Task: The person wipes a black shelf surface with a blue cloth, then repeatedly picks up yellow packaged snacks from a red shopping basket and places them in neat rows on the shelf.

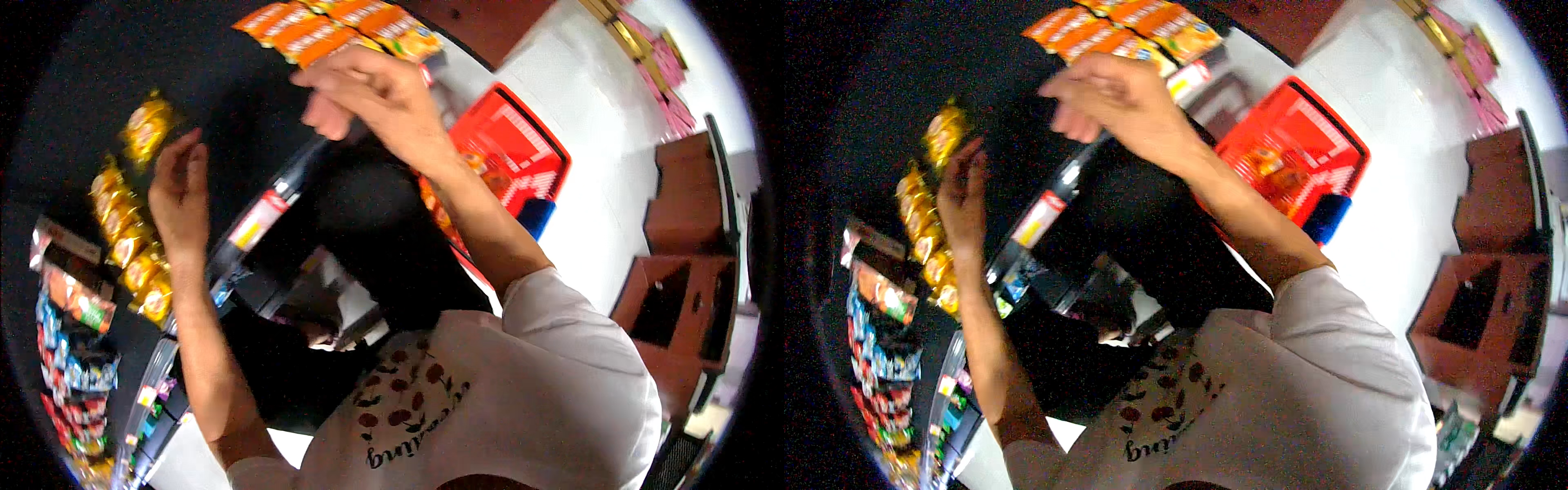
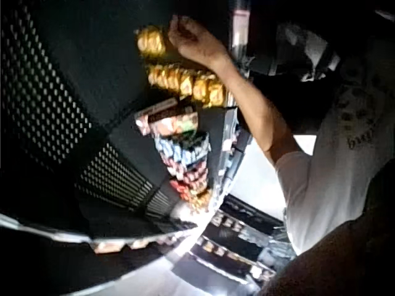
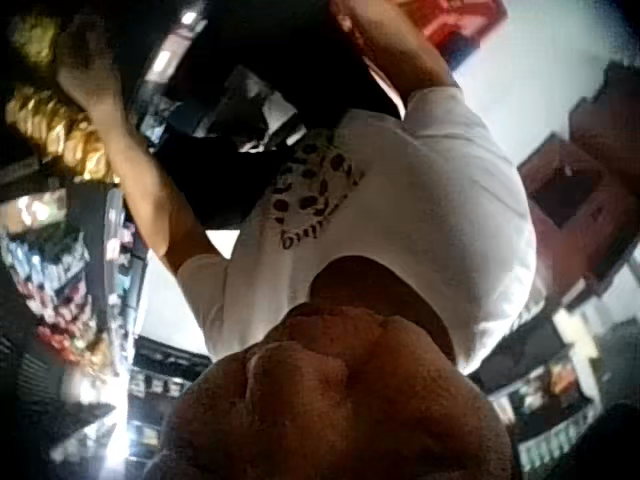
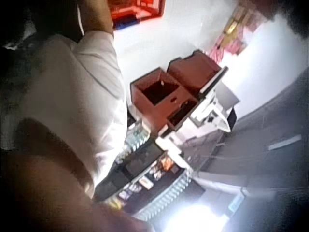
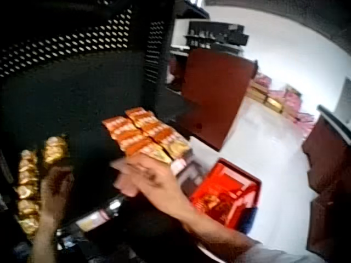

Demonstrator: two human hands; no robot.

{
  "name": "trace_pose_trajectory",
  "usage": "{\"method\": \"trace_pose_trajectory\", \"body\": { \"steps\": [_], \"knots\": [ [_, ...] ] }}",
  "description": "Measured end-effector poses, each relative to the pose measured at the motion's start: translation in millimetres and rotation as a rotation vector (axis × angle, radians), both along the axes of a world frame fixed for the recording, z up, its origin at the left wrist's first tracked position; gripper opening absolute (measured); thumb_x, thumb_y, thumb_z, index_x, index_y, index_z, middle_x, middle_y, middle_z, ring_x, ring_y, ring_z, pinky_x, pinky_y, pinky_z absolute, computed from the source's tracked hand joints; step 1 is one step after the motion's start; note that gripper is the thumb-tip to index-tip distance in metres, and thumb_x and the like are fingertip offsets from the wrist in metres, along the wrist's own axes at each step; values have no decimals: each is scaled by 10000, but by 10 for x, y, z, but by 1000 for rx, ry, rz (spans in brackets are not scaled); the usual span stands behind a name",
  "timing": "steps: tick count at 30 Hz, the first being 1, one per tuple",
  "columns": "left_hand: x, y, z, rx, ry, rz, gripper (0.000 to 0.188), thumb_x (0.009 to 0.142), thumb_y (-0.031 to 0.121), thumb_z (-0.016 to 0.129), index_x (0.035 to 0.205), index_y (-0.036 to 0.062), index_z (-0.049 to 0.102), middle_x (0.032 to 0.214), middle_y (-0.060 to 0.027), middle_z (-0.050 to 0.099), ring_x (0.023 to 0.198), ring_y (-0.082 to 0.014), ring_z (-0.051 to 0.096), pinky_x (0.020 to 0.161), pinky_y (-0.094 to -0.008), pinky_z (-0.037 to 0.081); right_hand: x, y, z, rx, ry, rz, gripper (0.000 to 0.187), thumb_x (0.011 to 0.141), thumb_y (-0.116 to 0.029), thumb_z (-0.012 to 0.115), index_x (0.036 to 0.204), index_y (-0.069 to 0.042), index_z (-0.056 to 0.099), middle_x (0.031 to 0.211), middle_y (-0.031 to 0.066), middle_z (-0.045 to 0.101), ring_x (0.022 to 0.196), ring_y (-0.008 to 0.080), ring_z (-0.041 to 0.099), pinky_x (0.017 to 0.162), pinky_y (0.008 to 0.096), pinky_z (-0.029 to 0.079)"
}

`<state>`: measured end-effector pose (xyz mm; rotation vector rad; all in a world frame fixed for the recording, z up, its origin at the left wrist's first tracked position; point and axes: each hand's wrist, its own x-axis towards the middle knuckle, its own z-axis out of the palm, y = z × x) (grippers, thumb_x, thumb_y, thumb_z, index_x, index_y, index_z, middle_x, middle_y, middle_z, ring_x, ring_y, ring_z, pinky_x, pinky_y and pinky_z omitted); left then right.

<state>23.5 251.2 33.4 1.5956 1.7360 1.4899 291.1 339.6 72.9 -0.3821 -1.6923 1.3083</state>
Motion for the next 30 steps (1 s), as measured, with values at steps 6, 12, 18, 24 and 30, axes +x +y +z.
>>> {"method": "trace_pose_trajectory", "body": {
  "steps": [6,12,18,24,30],
  "knots": [
    [352,-190,-8,-137,-32,-34,260,998,193,547,1163,11,631,1171,-90,651,1043,-159,623,824,-284,513,1735,-53,-1523,-386,-276,-389,303,1027,-228,463,926,16,611,839,91,664,695,126,629,602,261,532],
    [732,-332,-71,-167,-156,-34,262,996,213,558,1139,10,638,1156,-94,655,1024,-160,632,831,-290,523,2415,-263,-3369,-519,-888,-465,371,920,-257,630,1220,-50,561,1014,116,680,897,230,658,762,371,555],
    [994,-553,-181,-268,-217,-14,244,1003,198,540,1118,10,645,1081,-89,666,959,-156,649,788,-288,530,2176,-105,-4075,-115,-1360,-426,503,813,-416,647,1204,-103,598,1028,164,688,982,331,658,881,471,507],
    [1071,-782,-382,-244,-239,-13,225,1003,193,541,1127,32,639,1137,-80,657,968,-155,643,768,-269,525,1933,39,-4054,-199,-1471,-254,532,787,-434,682,1213,-127,594,1180,140,644,1043,331,649,833,474,531],
    [1131,-815,-456,-273,-239,-7,222,997,183,551,1127,29,645,1090,-63,654,935,-141,630,768,-273,532,2180,-61,-4443,62,-1564,-525,750,645,-420,834,1277,-164,523,1234,191,567,1029,426,606,880,477,521]
  ]
}}
